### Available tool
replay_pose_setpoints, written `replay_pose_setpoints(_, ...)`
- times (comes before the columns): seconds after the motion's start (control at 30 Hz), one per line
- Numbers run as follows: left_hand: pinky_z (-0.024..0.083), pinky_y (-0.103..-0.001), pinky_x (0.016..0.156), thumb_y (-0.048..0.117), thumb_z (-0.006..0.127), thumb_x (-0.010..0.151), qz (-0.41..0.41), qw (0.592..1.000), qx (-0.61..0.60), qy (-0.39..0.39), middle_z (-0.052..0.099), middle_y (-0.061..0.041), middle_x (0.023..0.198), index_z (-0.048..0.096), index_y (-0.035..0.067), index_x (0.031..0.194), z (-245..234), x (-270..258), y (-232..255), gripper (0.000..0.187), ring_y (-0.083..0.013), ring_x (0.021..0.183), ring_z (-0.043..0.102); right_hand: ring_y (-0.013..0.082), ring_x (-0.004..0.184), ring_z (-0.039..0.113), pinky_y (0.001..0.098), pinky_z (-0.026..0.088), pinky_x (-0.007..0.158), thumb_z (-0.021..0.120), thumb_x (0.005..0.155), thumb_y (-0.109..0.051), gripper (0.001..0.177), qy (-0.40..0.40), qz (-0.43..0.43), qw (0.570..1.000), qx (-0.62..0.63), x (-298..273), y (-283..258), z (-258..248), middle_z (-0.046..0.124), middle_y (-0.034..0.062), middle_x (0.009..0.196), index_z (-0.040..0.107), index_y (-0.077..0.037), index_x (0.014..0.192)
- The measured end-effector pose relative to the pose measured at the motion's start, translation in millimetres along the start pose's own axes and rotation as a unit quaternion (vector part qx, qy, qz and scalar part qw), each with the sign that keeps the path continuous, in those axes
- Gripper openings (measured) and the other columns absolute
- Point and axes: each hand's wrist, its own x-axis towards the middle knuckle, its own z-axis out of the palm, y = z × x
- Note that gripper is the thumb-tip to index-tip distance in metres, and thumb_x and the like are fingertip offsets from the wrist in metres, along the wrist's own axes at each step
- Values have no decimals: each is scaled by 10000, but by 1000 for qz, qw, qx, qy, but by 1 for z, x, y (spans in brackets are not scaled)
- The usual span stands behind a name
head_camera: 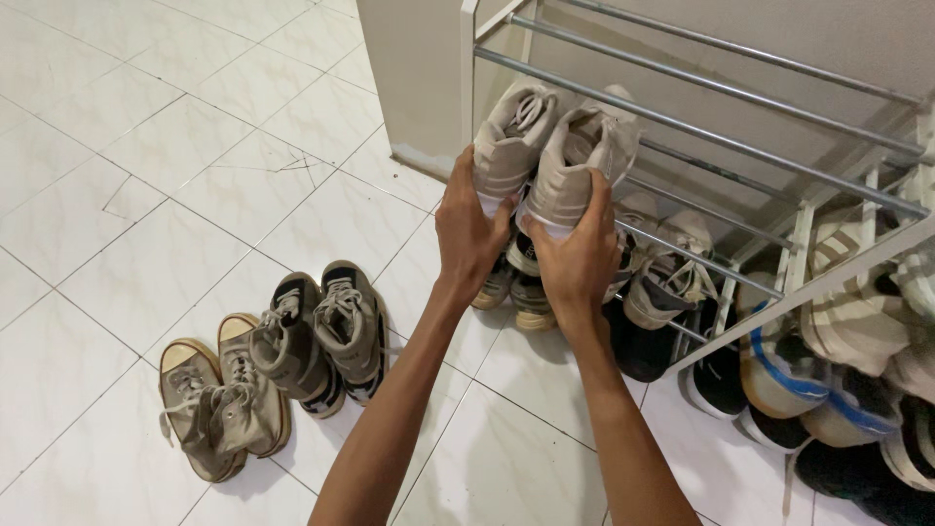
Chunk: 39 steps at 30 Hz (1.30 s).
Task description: The person removes multiple pairs of shoes from a metal shoe rack and places them on the tiled floor. After clearing the rack, the person removes the horizontal metal rods from the rack frame and places them on the floor.
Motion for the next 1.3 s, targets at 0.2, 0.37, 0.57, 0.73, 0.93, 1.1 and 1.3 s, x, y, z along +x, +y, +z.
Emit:
replay_pose_setpoints(0.2,576,-440,938,118,802,860,-7,999,-34,-4,665,-242,1280,442,-3,1453,-35,-18,11,704,-421,1156,683,426,1203,656,491,542,937,910,774,-238,851,-4,18,1000,13,-21,-25,-11,643,220,1380,430,-94,1462)
replay_pose_setpoints(0.37,585,-440,907,122,816,826,-11,999,-39,-4,678,-238,1262,452,-1,1437,-61,-31,25,722,-411,1126,702,427,1180,657,500,550,927,911,770,-254,851,-22,48,999,6,-38,-50,-24,624,220,1392,433,-100,1458)
replay_pose_setpoints(0.57,587,-445,911,123,820,841,-4,999,-41,9,681,-241,1253,451,11,1447,-83,-45,37,718,-406,1133,703,432,1199,657,494,560,936,902,770,-236,837,-3,1,1000,8,-55,-70,-40,624,225,1397,440,-85,1451)
replay_pose_setpoints(0.73,585,-444,892,118,808,843,-20,1000,-22,4,696,-233,1239,455,15,1457,-110,-57,39,715,-404,1117,710,423,1168,664,492,559,906,911,758,-256,856,-23,9,1000,-2,-69,-89,-41,636,225,1357,435,-86,1449)
replay_pose_setpoints(0.93,583,-447,887,137,828,831,-29,999,0,38,684,-246,1247,444,9,1457,-149,-74,40,746,-412,1118,704,414,1132,677,491,568,875,910,751,-288,882,-59,7,998,5,-91,-116,-39,638,213,1376,420,-111,1463)
replay_pose_setpoints(1.1,572,-455,914,125,815,842,-46,996,41,59,693,-239,1253,440,10,1475,-193,-90,35,744,-409,1133,701,422,1177,670,487,563,912,913,761,-268,893,-85,-34,994,54,-112,-142,-24,639,225,1362,407,-98,1477)
replay_pose_setpoints(1.3,591,-447,919,136,807,876,-92,984,83,127,667,-254,1300,441,6,1474,-247,-113,16,713,-406,1157,703,405,1196,671,478,567,947,878,793,-219,881,-172,-80,970,152,-137,-173,6,616,246,1359,352,-84,1487)
